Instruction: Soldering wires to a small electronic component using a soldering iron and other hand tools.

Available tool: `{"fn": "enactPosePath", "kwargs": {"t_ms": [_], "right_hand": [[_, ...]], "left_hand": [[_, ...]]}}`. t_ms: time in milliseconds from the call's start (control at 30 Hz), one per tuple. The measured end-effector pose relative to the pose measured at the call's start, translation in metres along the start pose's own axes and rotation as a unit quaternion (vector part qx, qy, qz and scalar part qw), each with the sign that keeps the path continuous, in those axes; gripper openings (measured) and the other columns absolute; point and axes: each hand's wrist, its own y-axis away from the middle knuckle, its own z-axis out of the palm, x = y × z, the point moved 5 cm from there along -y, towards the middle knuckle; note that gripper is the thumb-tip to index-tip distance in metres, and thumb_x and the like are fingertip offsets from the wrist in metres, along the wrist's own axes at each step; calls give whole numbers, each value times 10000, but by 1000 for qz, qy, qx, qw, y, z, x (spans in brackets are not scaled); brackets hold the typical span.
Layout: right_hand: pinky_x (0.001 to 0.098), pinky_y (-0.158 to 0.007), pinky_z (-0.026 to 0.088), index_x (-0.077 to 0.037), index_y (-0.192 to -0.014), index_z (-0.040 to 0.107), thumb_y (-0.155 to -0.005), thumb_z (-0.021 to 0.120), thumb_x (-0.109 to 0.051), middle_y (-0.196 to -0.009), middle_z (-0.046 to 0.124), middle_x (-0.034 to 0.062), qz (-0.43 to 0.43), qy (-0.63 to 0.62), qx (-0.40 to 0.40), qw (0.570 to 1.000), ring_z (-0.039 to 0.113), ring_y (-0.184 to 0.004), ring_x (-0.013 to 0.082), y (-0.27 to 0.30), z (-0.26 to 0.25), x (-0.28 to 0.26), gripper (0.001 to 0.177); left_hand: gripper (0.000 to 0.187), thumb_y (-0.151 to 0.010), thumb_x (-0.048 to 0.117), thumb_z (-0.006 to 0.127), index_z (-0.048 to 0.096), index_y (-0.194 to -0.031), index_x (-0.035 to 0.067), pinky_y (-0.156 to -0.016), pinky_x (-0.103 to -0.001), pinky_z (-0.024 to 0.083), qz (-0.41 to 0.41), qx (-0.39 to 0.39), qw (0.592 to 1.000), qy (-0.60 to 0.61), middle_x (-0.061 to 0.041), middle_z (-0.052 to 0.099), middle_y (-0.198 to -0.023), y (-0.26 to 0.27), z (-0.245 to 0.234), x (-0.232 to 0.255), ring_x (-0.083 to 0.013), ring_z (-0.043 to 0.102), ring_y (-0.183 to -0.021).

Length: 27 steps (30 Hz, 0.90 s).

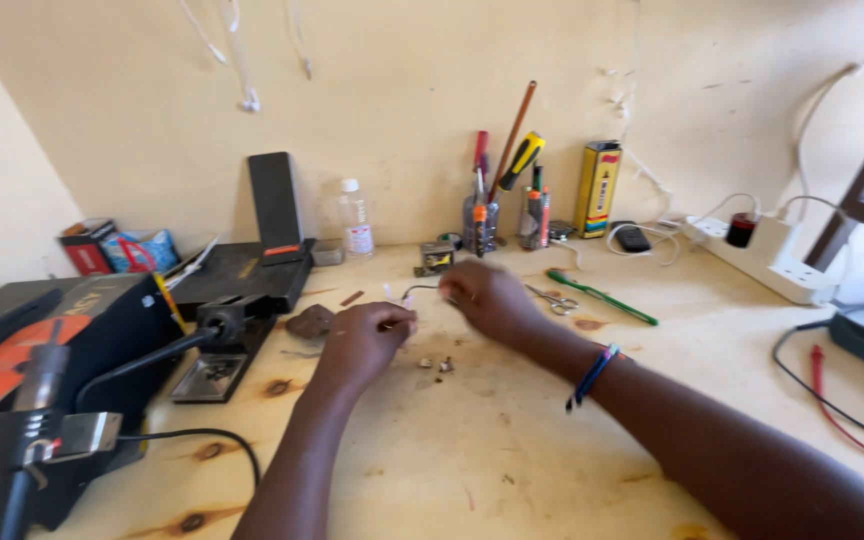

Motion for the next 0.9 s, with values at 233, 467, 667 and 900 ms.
{"fn": "enactPosePath", "kwargs": {"t_ms": [233,467,667,900], "right_hand": [[499,-853,606,-121,-995,833,-878,698,-284,-982,811,135,300,316,-253,864,794,-987,360,13,-58,155,241],[523,-943,623,-128,-1084,851,-826,726,-351,-1087,824,149,358,362,-320,799,787,-1119,381,24,-45,162,363],[529,-967,616,-119,-1122,855,-805,760,-400,-1092,828,155,361,351,-321,802,786,-1129,380,22,-46,143,434],[530,-1090,556,-99,-1152,856,-767,857,-246,-1120,848,171,358,351,-430,751,765,-1214,385,15,-57,153,412]], "left_hand": [[218,-929,204,749,868,-1107,161,-664,-211,643,-115,18,981,154,-47,821,-799,11,-8,16,-123,796,-653],[226,-871,73,775,858,-1079,44,-649,-256,690,-132,59,942,302,-176,794,-846,15,-10,23,-203,795,-654],[259,-851,22,786,846,-1101,-12,-656,-302,703,-122,66,918,371,-224,772,-871,10,-3,16,-243,793,-690],[250,-849,28,801,845,-1091,-19,-622,-272,695,-127,76,895,420,-221,768,-842,12,-8,16,-214,773,-649]]}}
